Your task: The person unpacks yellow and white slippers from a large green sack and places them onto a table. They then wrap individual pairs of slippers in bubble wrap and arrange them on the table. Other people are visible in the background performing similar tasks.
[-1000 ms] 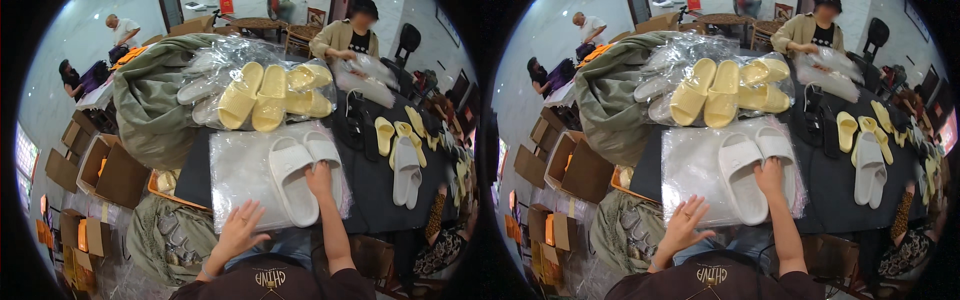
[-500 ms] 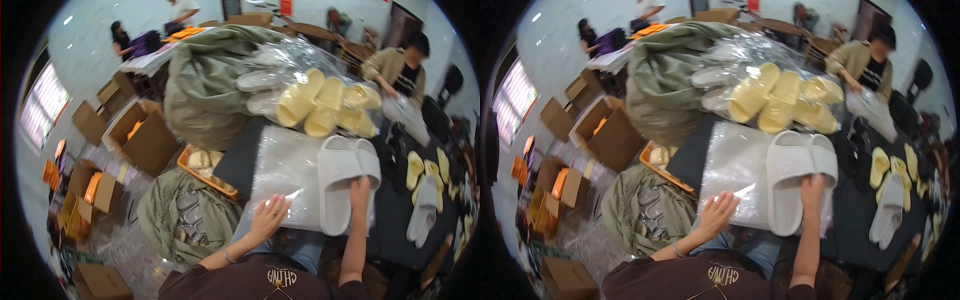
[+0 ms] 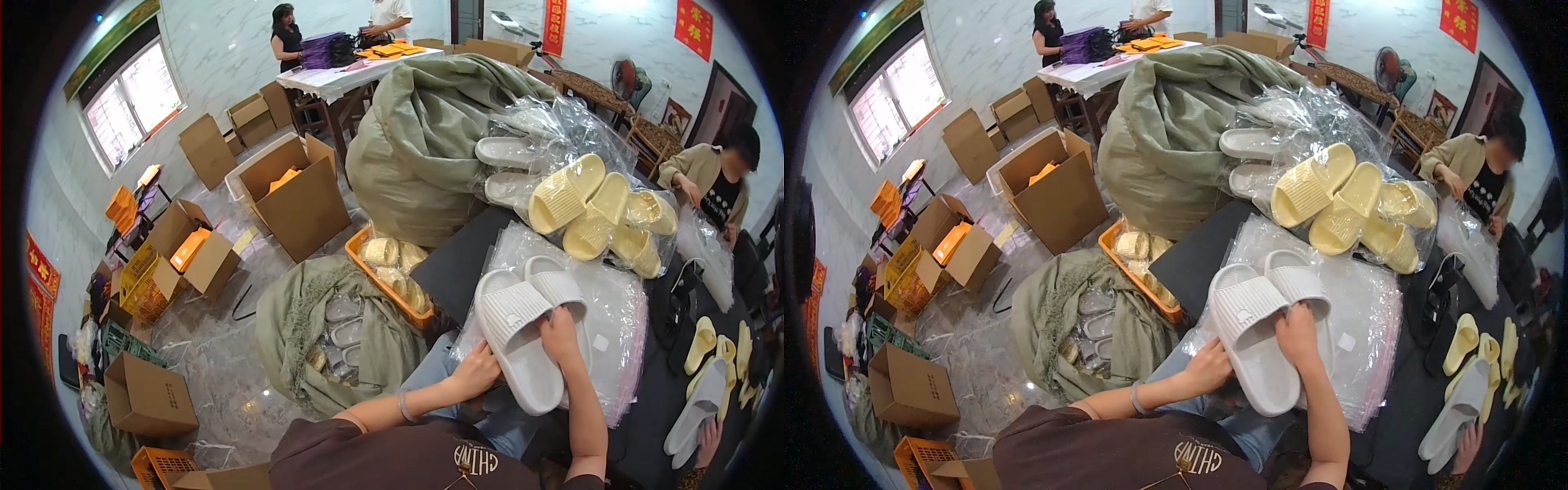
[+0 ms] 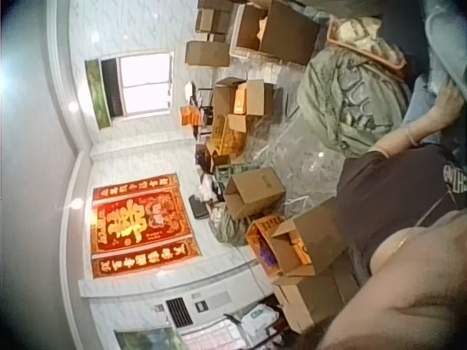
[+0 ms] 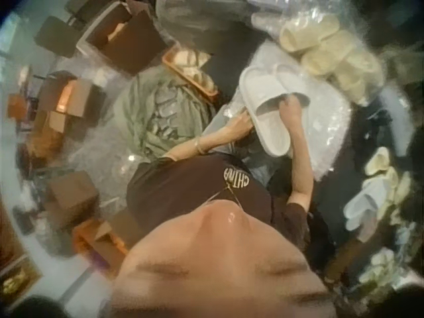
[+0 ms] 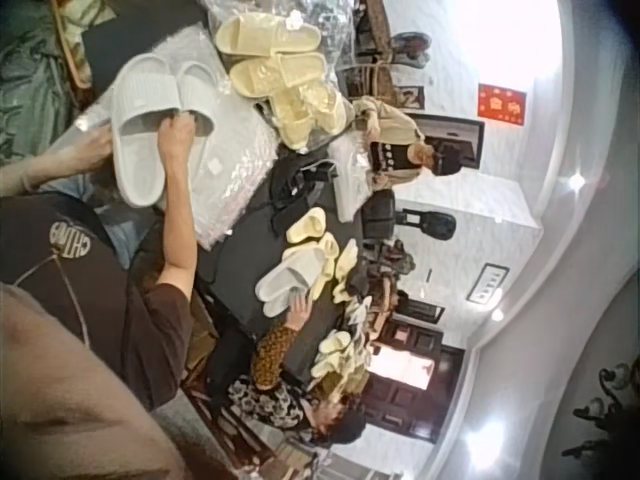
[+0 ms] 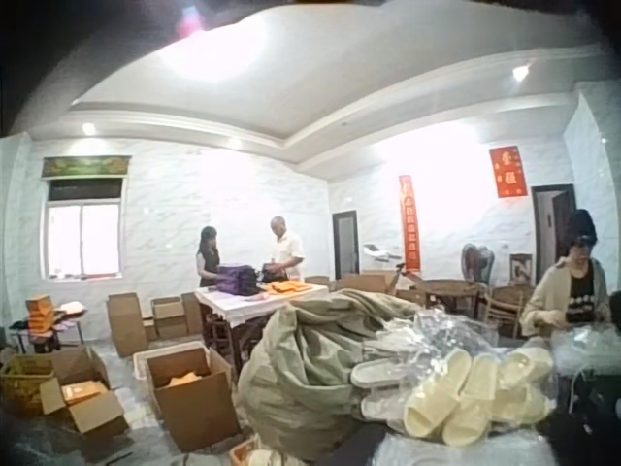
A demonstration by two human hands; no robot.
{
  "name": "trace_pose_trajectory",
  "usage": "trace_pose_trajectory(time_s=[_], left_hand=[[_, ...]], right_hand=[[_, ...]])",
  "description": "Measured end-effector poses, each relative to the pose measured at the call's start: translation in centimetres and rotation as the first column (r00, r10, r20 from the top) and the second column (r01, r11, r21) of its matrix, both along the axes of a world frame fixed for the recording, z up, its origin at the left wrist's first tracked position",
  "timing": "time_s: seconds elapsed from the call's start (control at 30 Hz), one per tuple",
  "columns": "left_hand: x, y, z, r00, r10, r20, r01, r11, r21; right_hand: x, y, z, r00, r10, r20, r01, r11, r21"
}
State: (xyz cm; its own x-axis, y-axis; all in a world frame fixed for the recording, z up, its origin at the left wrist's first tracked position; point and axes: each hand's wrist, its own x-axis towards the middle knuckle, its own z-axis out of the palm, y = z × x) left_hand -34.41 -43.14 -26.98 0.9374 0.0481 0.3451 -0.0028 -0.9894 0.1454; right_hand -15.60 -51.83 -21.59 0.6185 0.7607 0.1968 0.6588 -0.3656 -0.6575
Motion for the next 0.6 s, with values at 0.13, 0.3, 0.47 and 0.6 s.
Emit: trace_pose_trajectory(time_s=[0.13, 0.3, 0.47, 0.6], left_hand=[[0.5, 0.0, 0.9, 0.999, 0.004, 0.055, -0.003, 1.0, -0.016], [0.8, 0.0, 1.5, 0.988, 0.015, 0.154, -0.026, 0.997, 0.07], [0.8, 0.3, 1.6, 0.994, -0.016, 0.11, 0.008, 0.998, 0.069], [0.8, 1.5, 4.6, 0.984, -0.16, -0.079, 0.155, 0.986, -0.066]], right_hand=[[1.0, -3.4, 0.7, 0.995, -0.101, -0.002, 0.101, 0.994, -0.031], [4.9, -8.9, -1.3, 0.946, -0.291, 0.143, 0.3, 0.953, -0.044], [5.5, -9.4, -1.2, 0.839, -0.494, 0.228, 0.511, 0.86, -0.018], [5.1, -9.4, -1.9, 0.807, -0.52, 0.28, 0.556, 0.829, -0.065]])
